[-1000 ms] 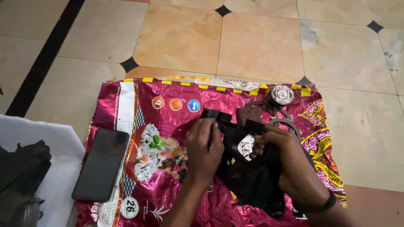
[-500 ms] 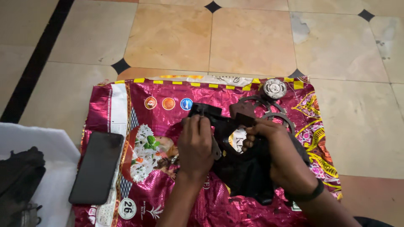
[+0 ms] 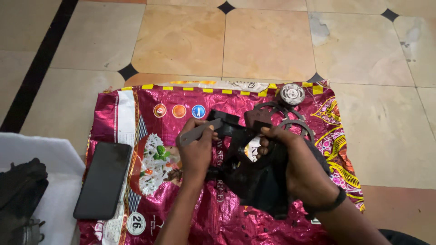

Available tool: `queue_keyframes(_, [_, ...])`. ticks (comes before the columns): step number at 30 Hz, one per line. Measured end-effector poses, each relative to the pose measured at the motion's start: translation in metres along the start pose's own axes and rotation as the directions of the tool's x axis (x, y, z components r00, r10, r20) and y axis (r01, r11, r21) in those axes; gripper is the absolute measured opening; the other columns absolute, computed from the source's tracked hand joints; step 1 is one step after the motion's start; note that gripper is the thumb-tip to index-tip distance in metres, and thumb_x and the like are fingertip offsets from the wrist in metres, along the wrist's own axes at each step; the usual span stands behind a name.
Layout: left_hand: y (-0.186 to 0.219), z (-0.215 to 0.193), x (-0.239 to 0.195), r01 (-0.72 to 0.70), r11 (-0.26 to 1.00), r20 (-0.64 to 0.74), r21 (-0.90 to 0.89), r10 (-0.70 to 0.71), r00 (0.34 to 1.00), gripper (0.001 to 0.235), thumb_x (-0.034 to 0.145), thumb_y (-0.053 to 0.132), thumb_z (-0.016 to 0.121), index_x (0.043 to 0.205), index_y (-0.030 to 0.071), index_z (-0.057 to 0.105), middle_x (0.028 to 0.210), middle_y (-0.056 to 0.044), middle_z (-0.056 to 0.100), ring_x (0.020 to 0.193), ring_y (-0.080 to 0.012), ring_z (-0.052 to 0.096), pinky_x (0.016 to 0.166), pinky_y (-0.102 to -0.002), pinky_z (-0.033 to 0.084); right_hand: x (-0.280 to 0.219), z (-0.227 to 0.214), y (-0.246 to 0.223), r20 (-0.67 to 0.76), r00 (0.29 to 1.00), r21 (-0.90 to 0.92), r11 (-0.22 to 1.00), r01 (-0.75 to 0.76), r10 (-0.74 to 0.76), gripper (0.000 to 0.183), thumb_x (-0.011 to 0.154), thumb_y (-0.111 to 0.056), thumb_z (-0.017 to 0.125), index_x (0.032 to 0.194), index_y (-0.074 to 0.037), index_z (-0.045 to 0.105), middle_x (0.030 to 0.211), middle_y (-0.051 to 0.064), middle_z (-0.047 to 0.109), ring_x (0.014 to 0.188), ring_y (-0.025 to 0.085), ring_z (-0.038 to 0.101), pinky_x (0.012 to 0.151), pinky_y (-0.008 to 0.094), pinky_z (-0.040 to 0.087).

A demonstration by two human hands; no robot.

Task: The person sits on the floor and cleans a black mechanical part using a white plastic scraper and a dark cloth. They repeatedly scrape the surface to remove residue and wipe the part with the cloth, occasionally turning the object to access different areas.

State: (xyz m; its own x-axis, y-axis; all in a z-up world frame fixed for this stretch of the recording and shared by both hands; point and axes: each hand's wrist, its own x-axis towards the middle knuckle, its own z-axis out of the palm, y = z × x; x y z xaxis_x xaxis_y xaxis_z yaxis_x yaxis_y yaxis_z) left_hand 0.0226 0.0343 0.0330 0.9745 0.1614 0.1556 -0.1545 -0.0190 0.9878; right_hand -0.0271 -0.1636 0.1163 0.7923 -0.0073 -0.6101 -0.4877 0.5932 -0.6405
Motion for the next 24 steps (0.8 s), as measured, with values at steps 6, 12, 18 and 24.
queue_keyframes(6, [0.023,-0.006,0.001,-0.058,0.978,0.007,0.198,0.057,0.998,0.008,0.095,0.005,0.066,0.091,-0.002,0.068,0.069,-0.004,0.069,0.06,-0.0071,0.063,0.052,-0.024,0.048,-0.004,0.001,-0.021,0.081,0.996,-0.035,0.998,0.048,-0.045,0.03,0.084,-0.008,0.065,0.112,0.003,0.067,0.098,0.012,0.077,0.09,0.022,0.074,0.087,0.032,0.06])
queue_keyframes(12, [0.026,-0.002,-0.003,-0.014,0.998,-0.043,0.069,0.017,0.999,0.009,0.097,0.007,0.065,0.095,-0.001,0.068,0.074,-0.004,0.07,0.061,-0.0058,0.063,0.052,-0.024,0.05,-0.031,0.001,-0.068,0.12,0.993,-0.408,0.911,0.067,-0.019,0.039,0.087,-0.014,0.065,0.121,0.006,0.066,0.1,0.012,0.077,0.09,0.018,0.075,0.08,0.032,0.062])
queue_keyframes(18, [0.017,0.005,-0.005,0.133,0.985,-0.01,-0.11,-0.135,0.991,0.009,0.098,0.008,0.066,0.102,0.001,0.066,0.077,-0.004,0.067,0.063,-0.007,0.061,0.055,-0.023,0.049,-0.039,0.014,-0.102,0.086,0.991,-0.847,0.516,0.127,-0.104,0.041,0.092,-0.032,0.07,0.118,-0.001,0.075,0.091,0.009,0.081,0.082,0.015,0.072,0.073,0.028,0.059])
queue_keyframes(24, [0.016,-0.007,0.001,0.209,0.975,0.093,-0.08,-0.201,0.975,0.008,0.091,0.007,0.071,0.098,0.003,0.07,0.077,-0.003,0.071,0.063,-0.0084,0.064,0.056,-0.024,0.052,-0.026,0.061,-0.112,0.092,0.996,-0.982,-0.163,0.093,0.015,0.047,0.097,-0.043,0.069,0.119,-0.002,0.078,0.098,0.015,0.081,0.09,0.023,0.073,0.083,0.037,0.058])
